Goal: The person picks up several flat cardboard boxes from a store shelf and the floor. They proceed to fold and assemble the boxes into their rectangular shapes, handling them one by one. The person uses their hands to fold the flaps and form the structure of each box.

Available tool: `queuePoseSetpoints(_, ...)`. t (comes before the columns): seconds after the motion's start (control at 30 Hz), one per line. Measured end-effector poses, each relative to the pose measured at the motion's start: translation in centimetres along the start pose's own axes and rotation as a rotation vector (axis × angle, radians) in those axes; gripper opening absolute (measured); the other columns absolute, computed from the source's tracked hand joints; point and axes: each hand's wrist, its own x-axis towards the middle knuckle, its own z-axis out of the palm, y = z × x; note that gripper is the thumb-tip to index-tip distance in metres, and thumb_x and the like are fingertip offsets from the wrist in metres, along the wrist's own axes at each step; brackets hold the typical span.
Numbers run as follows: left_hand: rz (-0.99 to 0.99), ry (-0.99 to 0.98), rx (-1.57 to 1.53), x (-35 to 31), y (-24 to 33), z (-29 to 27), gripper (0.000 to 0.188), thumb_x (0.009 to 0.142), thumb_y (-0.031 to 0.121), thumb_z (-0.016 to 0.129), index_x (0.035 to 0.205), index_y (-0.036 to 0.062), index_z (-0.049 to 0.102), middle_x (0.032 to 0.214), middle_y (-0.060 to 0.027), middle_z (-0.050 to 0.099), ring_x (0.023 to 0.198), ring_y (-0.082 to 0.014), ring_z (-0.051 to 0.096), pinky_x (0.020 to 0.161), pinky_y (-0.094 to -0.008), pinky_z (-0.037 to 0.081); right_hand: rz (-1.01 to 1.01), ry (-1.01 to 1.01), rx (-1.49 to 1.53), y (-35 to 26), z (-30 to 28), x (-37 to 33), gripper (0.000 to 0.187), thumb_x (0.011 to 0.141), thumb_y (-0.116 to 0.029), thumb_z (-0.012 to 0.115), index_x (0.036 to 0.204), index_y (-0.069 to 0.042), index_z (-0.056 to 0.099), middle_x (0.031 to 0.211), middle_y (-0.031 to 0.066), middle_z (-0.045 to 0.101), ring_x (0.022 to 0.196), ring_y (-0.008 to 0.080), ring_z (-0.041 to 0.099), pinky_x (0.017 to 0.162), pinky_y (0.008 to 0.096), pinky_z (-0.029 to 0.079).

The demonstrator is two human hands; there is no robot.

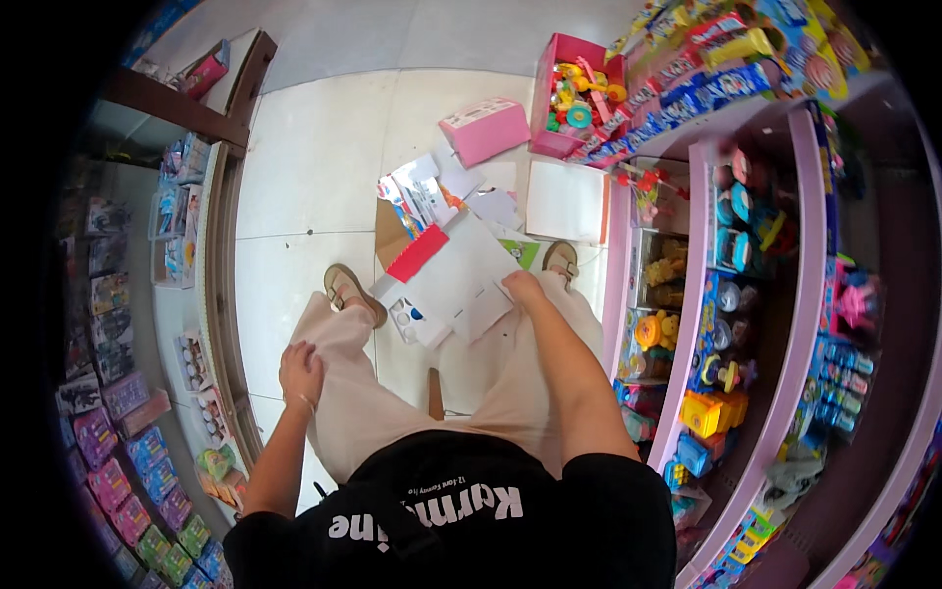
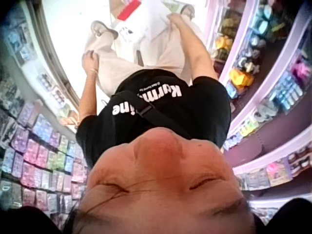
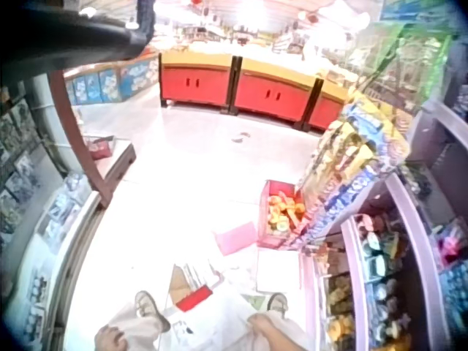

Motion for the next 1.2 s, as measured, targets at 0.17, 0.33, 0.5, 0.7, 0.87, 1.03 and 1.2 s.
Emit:
queuePoseSetpoints(0.17, -0.038, 0.016, -0.109, 1.1, 0.4, -0.4, 0.023, 0.071, 0.015, 0.053, 0.092, 0.0068, 0.058, 0.108, -0.0105, 0.053, 0.112, -0.0302, 0.037, 0.093, -0.0396, 0.028, 0.076, -0.032, -0.198, -1.6, 0.9, 6.3, 0.016, 0.068, -0.018, 0.056, 0.070, -0.002, 0.059, 0.066, 0.0075, 0.057, 0.059, 0.0149, 0.053, 0.054, 0.0272, 0.041)
queuePoseSetpoints(0.33, -0.041, 0.008, -0.098, 2.6, 1.1, -1.1, 0.022, 0.069, 0.011, 0.053, 0.090, 0.0048, 0.057, 0.106, -0.0127, 0.053, 0.111, -0.0326, 0.038, 0.091, -0.0399, 0.029, 0.018, 0.031, -0.297, -2.2, 2.4, 13.4, 0.024, 0.068, -0.019, 0.056, 0.086, -0.003, 0.060, 0.081, 0.0120, 0.061, 0.074, 0.0212, 0.057, 0.067, 0.0299, 0.043)
queuePoseSetpoints(0.5, -0.103, -0.011, -0.112, 3.9, 1.7, -1.5, 0.021, 0.067, 0.007, 0.052, 0.088, 0.0037, 0.056, 0.105, -0.0131, 0.053, 0.109, -0.0347, 0.039, 0.091, -0.0407, 0.029, -0.062, 0.059, -0.443, -4.0, 4.7, 22.1, 0.030, 0.069, -0.017, 0.055, 0.095, -0.002, 0.058, 0.090, 0.0154, 0.060, 0.084, 0.0254, 0.057, 0.075, 0.0318, 0.044)
queuePoseSetpoints(0.7, -0.172, -0.087, -0.087, 5.3, 0.7, -1.8, 0.020, 0.066, 0.007, 0.052, 0.086, 0.0036, 0.056, 0.103, -0.0130, 0.054, 0.108, -0.0355, 0.040, 0.090, -0.0417, 0.029, -0.167, 0.246, -0.746, -13.4, 7.4, 30.8, 0.043, 0.071, -0.020, 0.052, 0.112, -0.007, 0.044, 0.115, 0.0174, 0.042, 0.105, 0.0335, 0.042, 0.083, 0.0430, 0.038)
queuePoseSetpoints(0.87, -0.220, -0.120, -0.096, 5.8, 0.4, -2.0, 0.020, 0.066, 0.004, 0.051, 0.085, 0.0028, 0.056, 0.101, -0.0144, 0.054, 0.108, -0.0364, 0.039, 0.090, -0.0428, 0.029, -0.526, 0.474, -1.024, -19.7, 8.2, 36.6, 0.046, 0.072, -0.023, 0.056, 0.113, -0.011, 0.041, 0.123, 0.0082, 0.036, 0.117, 0.0272, 0.030, 0.085, 0.0488, 0.034)
queuePoseSetpoints(1.03, -0.213, -0.128, -0.113, 5.7, 0.2, -2.0, 0.020, 0.066, 0.003, 0.050, 0.085, 0.0024, 0.056, 0.101, -0.0154, 0.053, 0.107, -0.0373, 0.039, 0.090, -0.0432, 0.029, -0.553, 0.353, -1.197, -18.1, 7.4, 34.8, 0.045, 0.071, -0.018, 0.054, 0.113, -0.010, 0.040, 0.123, 0.0057, 0.037, 0.117, 0.0260, 0.030, 0.088, 0.0496, 0.030)
queuePoseSetpoints(1.2, -0.175, -0.132, -0.125, 5.9, 0.2, -2.3, 0.022, 0.066, 0.001, 0.048, 0.087, 0.0024, 0.055, 0.102, -0.0149, 0.053, 0.108, -0.0373, 0.039, 0.091, -0.0431, 0.028, -0.441, 0.348, -1.195, -8.2, 3.0, 25.0, 0.038, 0.072, -0.015, 0.048, 0.110, -0.008, 0.044, 0.112, 0.0095, 0.045, 0.109, 0.0271, 0.039, 0.088, 0.0480, 0.031)
